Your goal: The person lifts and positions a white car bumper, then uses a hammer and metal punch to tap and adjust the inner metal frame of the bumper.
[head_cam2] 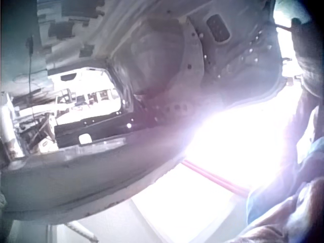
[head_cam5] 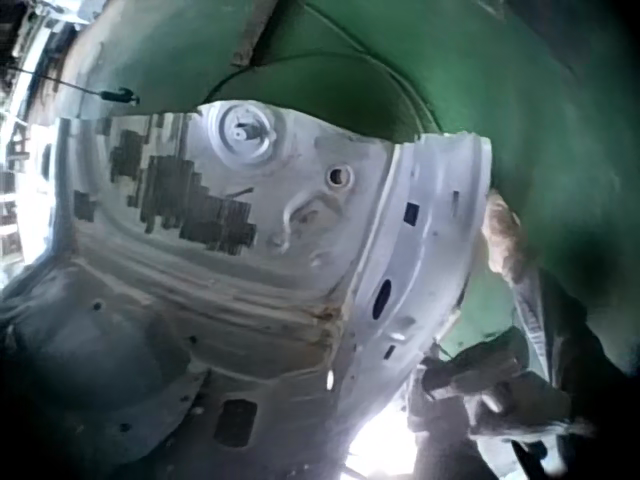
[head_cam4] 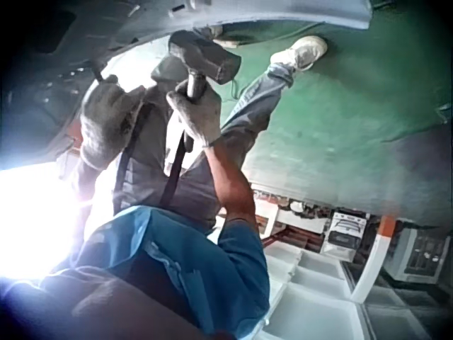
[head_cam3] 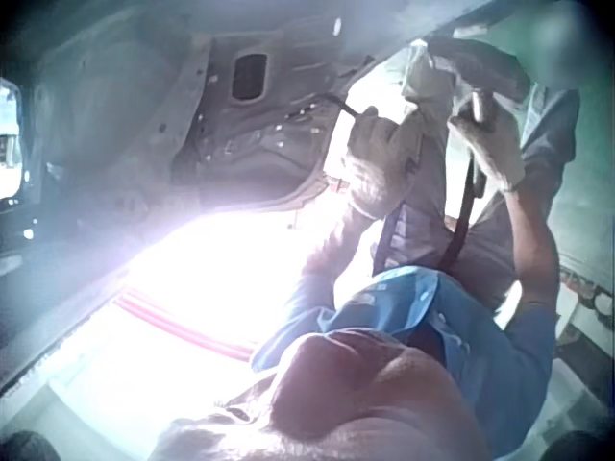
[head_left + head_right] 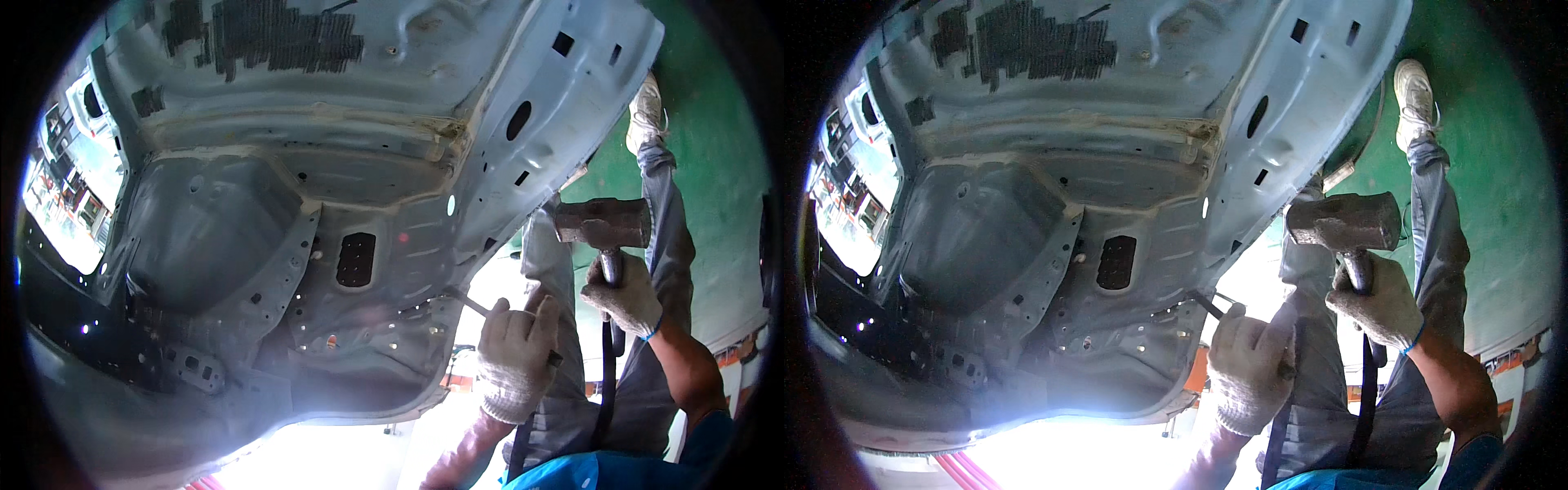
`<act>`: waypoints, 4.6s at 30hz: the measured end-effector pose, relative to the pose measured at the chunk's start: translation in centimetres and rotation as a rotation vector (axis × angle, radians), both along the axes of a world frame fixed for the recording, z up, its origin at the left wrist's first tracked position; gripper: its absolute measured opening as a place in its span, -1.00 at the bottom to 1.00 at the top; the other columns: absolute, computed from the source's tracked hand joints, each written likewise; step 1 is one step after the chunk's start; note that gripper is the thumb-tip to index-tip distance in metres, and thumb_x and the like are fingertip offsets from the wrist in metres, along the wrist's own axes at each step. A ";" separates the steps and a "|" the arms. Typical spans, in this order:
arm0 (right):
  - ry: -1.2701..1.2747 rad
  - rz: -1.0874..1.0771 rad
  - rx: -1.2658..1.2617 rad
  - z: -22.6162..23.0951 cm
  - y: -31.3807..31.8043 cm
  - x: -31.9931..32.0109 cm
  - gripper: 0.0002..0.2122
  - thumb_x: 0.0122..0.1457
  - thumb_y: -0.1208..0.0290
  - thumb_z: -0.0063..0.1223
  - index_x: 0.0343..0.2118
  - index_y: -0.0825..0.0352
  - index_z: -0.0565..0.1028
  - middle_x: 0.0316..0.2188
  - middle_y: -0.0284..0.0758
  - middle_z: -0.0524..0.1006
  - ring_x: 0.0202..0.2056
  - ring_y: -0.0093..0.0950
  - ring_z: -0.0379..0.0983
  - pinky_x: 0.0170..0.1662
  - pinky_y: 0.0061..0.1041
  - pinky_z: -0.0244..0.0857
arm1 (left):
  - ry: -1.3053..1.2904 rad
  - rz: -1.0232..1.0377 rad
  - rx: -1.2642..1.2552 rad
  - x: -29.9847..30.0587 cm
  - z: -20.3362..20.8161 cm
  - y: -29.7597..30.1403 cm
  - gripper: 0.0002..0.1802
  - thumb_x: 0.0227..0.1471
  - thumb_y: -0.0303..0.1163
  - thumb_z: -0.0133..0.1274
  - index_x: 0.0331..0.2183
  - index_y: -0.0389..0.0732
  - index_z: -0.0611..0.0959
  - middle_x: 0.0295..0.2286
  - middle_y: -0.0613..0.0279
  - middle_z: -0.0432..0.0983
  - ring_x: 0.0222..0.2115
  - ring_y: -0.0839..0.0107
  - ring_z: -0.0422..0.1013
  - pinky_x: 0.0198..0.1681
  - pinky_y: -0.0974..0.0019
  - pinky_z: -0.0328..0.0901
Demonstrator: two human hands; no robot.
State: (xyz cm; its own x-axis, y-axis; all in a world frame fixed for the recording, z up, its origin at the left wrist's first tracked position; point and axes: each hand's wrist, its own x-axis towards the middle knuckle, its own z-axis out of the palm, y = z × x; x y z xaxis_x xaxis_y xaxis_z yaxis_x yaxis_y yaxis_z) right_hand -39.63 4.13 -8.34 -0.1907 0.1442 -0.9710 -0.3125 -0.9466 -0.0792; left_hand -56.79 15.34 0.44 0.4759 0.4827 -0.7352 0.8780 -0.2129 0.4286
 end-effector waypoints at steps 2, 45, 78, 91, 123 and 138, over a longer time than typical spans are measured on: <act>0.002 -0.038 0.031 -0.1 0.1 0.2 -0.85 0.02 0.52 0.33 -0.46 0.32 0.51 -0.62 -0.43 0.50 -0.65 -0.66 0.42 -0.58 -0.59 0.31 | -0.033 0.043 0.011 0.2 0.2 -0.8 -0.40 -0.23 -0.60 0.26 -0.02 -0.14 0.64 -0.52 0.22 0.39 -0.43 0.18 0.47 0.07 -0.16 0.42; -0.229 0.570 0.887 -9.8 11.4 3.1 -0.87 -0.02 0.44 0.18 -0.42 0.35 0.51 -0.49 -0.15 0.56 -0.41 -0.22 0.55 -0.25 -0.27 0.39 | 0.880 1.059 0.010 -4.6 9.0 -42.9 -0.75 0.16 -0.16 0.15 -0.17 0.01 0.76 -0.35 0.03 0.69 -0.33 0.03 0.62 -0.24 0.02 0.46; -0.562 0.334 0.911 -10.2 8.5 -0.9 -0.84 -0.07 0.51 0.15 -0.38 0.31 0.47 -0.46 -0.25 0.55 -0.51 -0.38 0.55 -0.54 -0.36 0.55 | -0.091 1.332 0.127 -26.6 -31.1 -39.4 -0.75 0.15 -0.16 0.09 -0.26 -0.10 0.67 -0.34 -0.07 0.67 -0.29 -0.14 0.58 -0.20 -0.13 0.46; -0.481 0.334 1.055 -10.2 7.7 0.0 -0.82 -0.06 0.60 0.10 -0.35 0.33 0.40 -0.34 -0.21 0.52 -0.39 -0.34 0.55 -0.55 -0.34 0.55 | 0.173 1.689 0.158 -15.5 -44.8 -51.3 -0.73 -0.02 -0.12 0.27 -0.41 -0.12 0.74 -0.44 -0.01 0.67 -0.36 -0.04 0.62 -0.27 0.01 0.48; -0.480 0.382 1.080 -10.9 8.0 0.8 -0.85 -0.03 0.57 0.12 -0.36 0.32 0.43 -0.36 -0.22 0.56 -0.37 -0.33 0.57 -0.51 -0.38 0.58 | 0.252 1.717 0.529 -13.2 -43.9 -51.9 -0.86 0.08 -0.16 0.21 -0.42 0.03 0.70 -0.41 0.11 0.65 -0.42 -0.05 0.58 -0.35 -0.07 0.44; -0.482 0.358 1.076 -11.0 7.9 0.8 -0.81 -0.04 0.59 0.12 -0.32 0.34 0.43 -0.30 -0.17 0.56 -0.38 -0.32 0.57 -0.54 -0.38 0.57 | 0.290 1.756 0.610 -12.8 -44.1 -51.7 -0.89 0.05 -0.18 0.23 -0.45 0.05 0.71 -0.45 0.10 0.66 -0.45 -0.08 0.58 -0.36 -0.10 0.44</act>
State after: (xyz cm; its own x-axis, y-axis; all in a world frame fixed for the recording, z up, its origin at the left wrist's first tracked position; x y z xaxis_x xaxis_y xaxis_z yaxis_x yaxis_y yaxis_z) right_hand -38.84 11.98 -19.38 -0.0390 0.9275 -0.3719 0.2281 -0.3541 -0.9070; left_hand -69.62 -36.38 -43.62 -0.8757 0.4107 -0.2539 0.2599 0.8441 0.4689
